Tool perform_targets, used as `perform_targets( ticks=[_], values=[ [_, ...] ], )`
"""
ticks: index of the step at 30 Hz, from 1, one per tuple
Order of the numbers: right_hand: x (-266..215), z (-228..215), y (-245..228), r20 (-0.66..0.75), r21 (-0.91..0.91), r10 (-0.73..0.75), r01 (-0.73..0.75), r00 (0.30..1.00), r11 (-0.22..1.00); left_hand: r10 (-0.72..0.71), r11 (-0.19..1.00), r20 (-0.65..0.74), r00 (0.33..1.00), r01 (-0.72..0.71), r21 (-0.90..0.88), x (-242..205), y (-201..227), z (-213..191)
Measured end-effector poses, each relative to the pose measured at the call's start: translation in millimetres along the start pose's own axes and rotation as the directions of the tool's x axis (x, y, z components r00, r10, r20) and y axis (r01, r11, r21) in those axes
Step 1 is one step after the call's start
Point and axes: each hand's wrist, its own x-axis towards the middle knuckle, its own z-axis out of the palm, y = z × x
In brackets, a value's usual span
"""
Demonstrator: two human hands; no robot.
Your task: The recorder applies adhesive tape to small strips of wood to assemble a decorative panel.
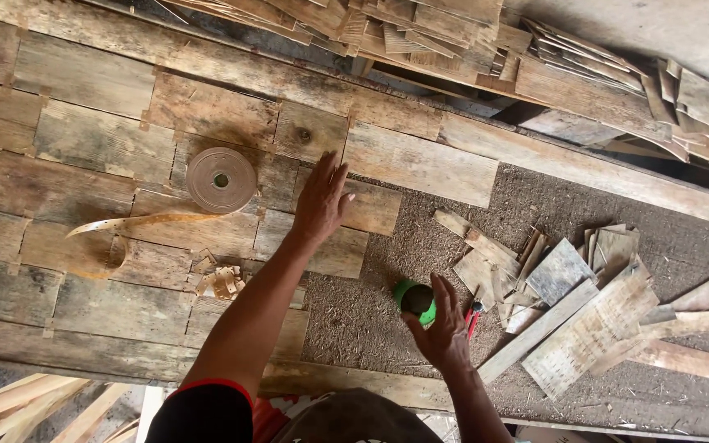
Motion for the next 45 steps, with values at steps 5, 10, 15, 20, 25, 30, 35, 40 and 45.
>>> perform_targets(
  ticks=[5, 10, 15, 20, 25, 30, 35, 40, 45],
  values=[
    [-18, 7, 36, -0.007, 0.046, 0.17, -0.169, 0.985, 0.985, -0.012, 0.993, -0.119, 0.993, -0.002, -0.117, -57, 34, -29],
    [-27, -13, 33, -0.033, 0.054, 0.274, -0.272, 0.961, 0.961, -0.024, 0.987, -0.183, 0.983, -0.006, -0.161, -127, 61, -34],
    [-9, -26, -1, 0.151, -0.053, 0.123, -0.116, 0.981, 0.992, -0.107, 0.975, -0.095, 0.99, 0.086, -0.205, -176, 96, -56],
    [-7, 11, -5, 0.199, -0.04, 0.201, -0.198, 0.959, 0.979, -0.092, 0.971, -0.056, 0.994, 0.077, -0.224, -202, 108, -73],
    [-2, 19, 0, 0.067, 0.025, 0.155, -0.157, 0.986, 0.987, -0.132, 0.957, -0.084, 0.988, 0.105, -0.271, -215, 108, -87],
    [62, -9, -26, -0.176, 0.049, -0.258, 0.271, 0.95, 0.961, -0.2, 0.948, -0.211, 0.957, 0.134, -0.29, -218, 107, -103],
    [188, 8, -25, -0.28, 0.032, -0.438, 0.465, 0.854, 0.885, -0.22, 0.938, -0.239, 0.946, 0.139, -0.317, -214, 107, -121],
    [288, 15, -43, -0.203, 0.177, -0.294, 0.331, 0.934, 0.927, -0.255, 0.937, -0.295, 0.921, 0.161, -0.309, -216, 97, -133],
    [344, 37, -43, -0.025, 0.225, -0.215, 0.215, 0.976, 0.95, -0.389, 0.9, -0.312, 0.867, 0.286, -0.329, -223, 87, -146]
  ],
)
